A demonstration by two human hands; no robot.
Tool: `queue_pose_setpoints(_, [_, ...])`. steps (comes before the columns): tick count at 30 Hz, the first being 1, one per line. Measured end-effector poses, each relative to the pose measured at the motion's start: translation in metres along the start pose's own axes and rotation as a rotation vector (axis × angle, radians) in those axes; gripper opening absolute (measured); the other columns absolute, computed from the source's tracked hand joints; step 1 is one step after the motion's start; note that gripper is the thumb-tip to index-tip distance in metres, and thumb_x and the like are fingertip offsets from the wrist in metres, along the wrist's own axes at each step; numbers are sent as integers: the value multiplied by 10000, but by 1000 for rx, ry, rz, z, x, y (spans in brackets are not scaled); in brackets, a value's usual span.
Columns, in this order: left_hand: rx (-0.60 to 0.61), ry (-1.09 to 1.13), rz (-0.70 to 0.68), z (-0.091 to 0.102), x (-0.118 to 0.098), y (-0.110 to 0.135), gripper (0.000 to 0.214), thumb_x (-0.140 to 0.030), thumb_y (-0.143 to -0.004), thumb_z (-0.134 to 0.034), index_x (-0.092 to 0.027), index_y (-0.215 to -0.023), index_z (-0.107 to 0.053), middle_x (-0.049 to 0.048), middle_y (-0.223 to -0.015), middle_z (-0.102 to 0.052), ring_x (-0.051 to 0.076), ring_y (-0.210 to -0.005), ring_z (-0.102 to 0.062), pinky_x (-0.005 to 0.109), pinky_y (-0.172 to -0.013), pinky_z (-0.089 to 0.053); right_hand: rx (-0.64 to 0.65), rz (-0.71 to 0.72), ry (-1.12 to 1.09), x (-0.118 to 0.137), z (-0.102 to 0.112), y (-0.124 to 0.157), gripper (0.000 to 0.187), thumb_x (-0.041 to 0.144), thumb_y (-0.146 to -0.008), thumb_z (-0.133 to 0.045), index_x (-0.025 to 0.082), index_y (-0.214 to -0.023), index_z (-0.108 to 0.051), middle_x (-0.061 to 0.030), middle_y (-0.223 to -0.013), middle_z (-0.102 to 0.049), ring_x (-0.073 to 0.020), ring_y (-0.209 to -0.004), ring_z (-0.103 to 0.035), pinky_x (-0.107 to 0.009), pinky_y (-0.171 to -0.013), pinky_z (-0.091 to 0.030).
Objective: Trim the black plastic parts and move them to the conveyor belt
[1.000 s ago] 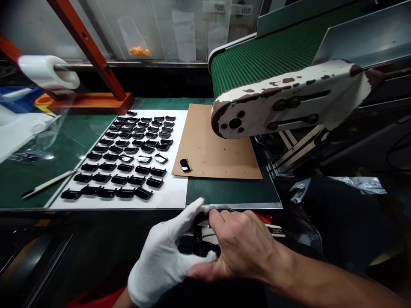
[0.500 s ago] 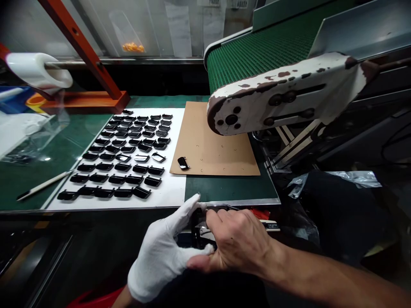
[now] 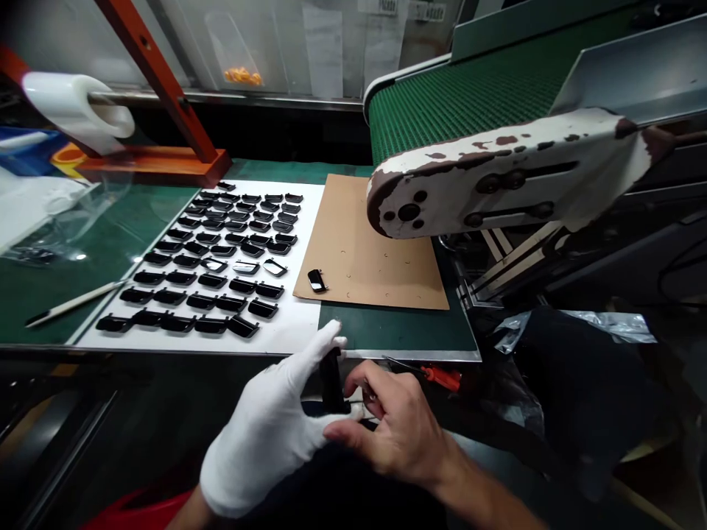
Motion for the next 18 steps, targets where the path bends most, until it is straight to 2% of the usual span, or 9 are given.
queue_pose_setpoints(4, [41, -134, 19, -1, -5, -3, 812, -246, -729, -730, -147, -1414, -307, 135, -1204, -616, 244, -1052, -622, 331, -896, -522, -170, -100, -220, -14, -4, 18, 245, 451, -840, -537, 214, -777, -552, 68, -518, -335, -93, -435, -339, -241, -425, -254])
queue_pose_setpoints(8, [35, -128, 19, 0, -8, -3, 831, -229, -713, -743, -132, -1414, -307, 116, -1233, -603, 224, -1087, -602, 299, -921, -503, -305, -197, -406, -32, -13, 35, 256, 456, -843, -512, 219, -756, -554, 23, -580, -432, -129, -504, -398, -263, -460, -285])
queue_pose_setpoints(13, [12, -110, 62, 1, -4, 0, 834, -250, -705, -757, -146, -1409, -322, 93, -1242, -600, 199, -1078, -608, 264, -932, -492, -346, -301, -630, -51, -28, 46, 247, 481, -807, -547, 236, -791, -525, 24, -601, -403, -145, -530, -394, -288, -504, -317])
queue_pose_setpoints(18, [18, -91, 84, 2, -2, 0, 833, -232, -704, -753, -143, -1410, -320, 90, -1255, -596, 195, -1101, -598, 258, -948, -482, -342, -330, -798, -50, -37, 41, 269, 495, -764, -585, 253, -792, -472, 46, -566, -356, -131, -474, -348, -261, -447, -283])
Point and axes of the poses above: each hand's wrist, its own y-axis away from the middle knuckle, its own z-axis out of the back of the hand, x = y × z, the point moved 10 cm from there along -y, towards the middle knuckle
